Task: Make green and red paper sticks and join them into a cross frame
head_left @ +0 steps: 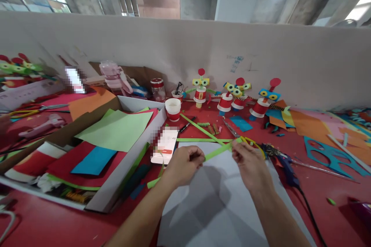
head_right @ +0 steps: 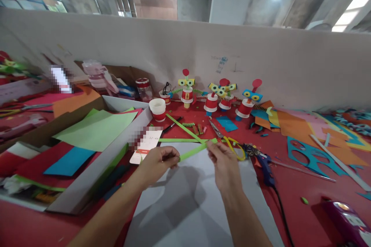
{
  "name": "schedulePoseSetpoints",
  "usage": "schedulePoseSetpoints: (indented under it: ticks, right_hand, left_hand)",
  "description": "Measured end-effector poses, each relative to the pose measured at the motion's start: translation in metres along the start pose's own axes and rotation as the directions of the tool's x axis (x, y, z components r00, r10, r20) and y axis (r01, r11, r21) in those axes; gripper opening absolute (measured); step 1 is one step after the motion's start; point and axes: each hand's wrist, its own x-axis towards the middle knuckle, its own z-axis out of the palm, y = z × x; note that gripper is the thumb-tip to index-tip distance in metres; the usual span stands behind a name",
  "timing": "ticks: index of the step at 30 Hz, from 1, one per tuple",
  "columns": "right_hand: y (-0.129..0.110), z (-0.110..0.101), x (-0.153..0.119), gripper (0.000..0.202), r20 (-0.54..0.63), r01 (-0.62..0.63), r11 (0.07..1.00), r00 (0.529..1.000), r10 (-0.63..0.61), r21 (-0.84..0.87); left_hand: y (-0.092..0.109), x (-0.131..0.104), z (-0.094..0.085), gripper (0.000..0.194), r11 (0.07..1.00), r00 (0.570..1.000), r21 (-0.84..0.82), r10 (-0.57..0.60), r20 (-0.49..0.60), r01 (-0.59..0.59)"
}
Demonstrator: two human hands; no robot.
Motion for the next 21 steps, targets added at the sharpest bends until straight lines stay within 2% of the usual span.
schedulePoseSetpoints:
  ticks: [2, 4, 6, 7, 8, 10, 13, 15, 17, 19, 21]
  right_hand:
    - [-0.008, -0.004, 0.005, 0.025, -0.127, 0.053, 0.990, 0.991, -0.037, 0.129]
    - [-0.009, 0.001, -0.001, 0.024, -0.122, 0.019, 0.980, 0.992, 0.006, 0.199]
    - [-0.001, 0.011, -0.015, 0.029, 0.035, -0.112, 0.981, 0.994, 0.107, 0.160]
    - [0.004, 0.016, -0.023, 0.029, 0.131, -0.146, 0.987, 0.982, 0.137, 0.062]
    - [0.009, 0.021, -0.029, 0.027, 0.216, -0.127, 0.991, 0.967, 0.134, -0.046]
    - [0.014, 0.024, -0.034, 0.025, 0.235, -0.051, 0.987, 0.968, 0.085, -0.149]
    - [0.003, 0.009, -0.019, 0.026, 0.055, 0.035, 0.996, 0.998, -0.031, -0.084]
    - [-0.013, -0.006, -0.003, 0.029, -0.073, 0.103, 0.995, 0.992, -0.104, -0.015]
    - [-0.029, -0.019, 0.011, 0.029, -0.225, 0.203, 0.976, 0.957, -0.181, 0.080]
    - [-0.037, -0.023, 0.015, 0.028, -0.338, 0.307, 0.938, 0.910, -0.240, 0.160]
    - [-0.035, -0.017, 0.011, 0.026, -0.353, 0.339, 0.913, 0.902, -0.247, 0.227]
  left_hand:
    - [0.002, -0.001, -0.001, 0.006, 0.999, 1.000, -0.037, -0.019, 0.015, 0.019]
    - [0.004, -0.003, -0.001, 0.007, 0.991, 0.998, -0.125, -0.034, 0.044, 0.039]
    - [0.006, -0.004, 0.000, 0.010, 0.980, 0.998, -0.196, -0.026, 0.064, 0.038]
    - [0.006, -0.005, 0.000, 0.012, 0.976, 0.997, -0.217, -0.020, 0.077, 0.036]
    - [0.005, -0.005, 0.001, 0.012, 0.973, 0.995, -0.229, -0.014, 0.096, 0.035]
    - [0.004, -0.006, 0.002, 0.012, 0.972, 0.986, -0.229, -0.009, 0.167, 0.048]
    - [0.001, -0.007, 0.002, 0.013, 0.983, 0.962, -0.162, -0.042, 0.271, 0.088]
    - [-0.001, -0.006, 0.001, 0.013, 0.987, 0.953, -0.113, -0.073, 0.293, 0.111]
    - [-0.002, -0.004, -0.001, 0.012, 0.988, 0.964, -0.096, -0.094, 0.249, 0.121]
    - [-0.002, -0.001, -0.003, 0.012, 0.987, 0.985, -0.112, -0.101, 0.143, 0.118]
    - [-0.001, 0.000, -0.003, 0.012, 0.982, 0.994, -0.157, -0.099, 0.047, 0.105]
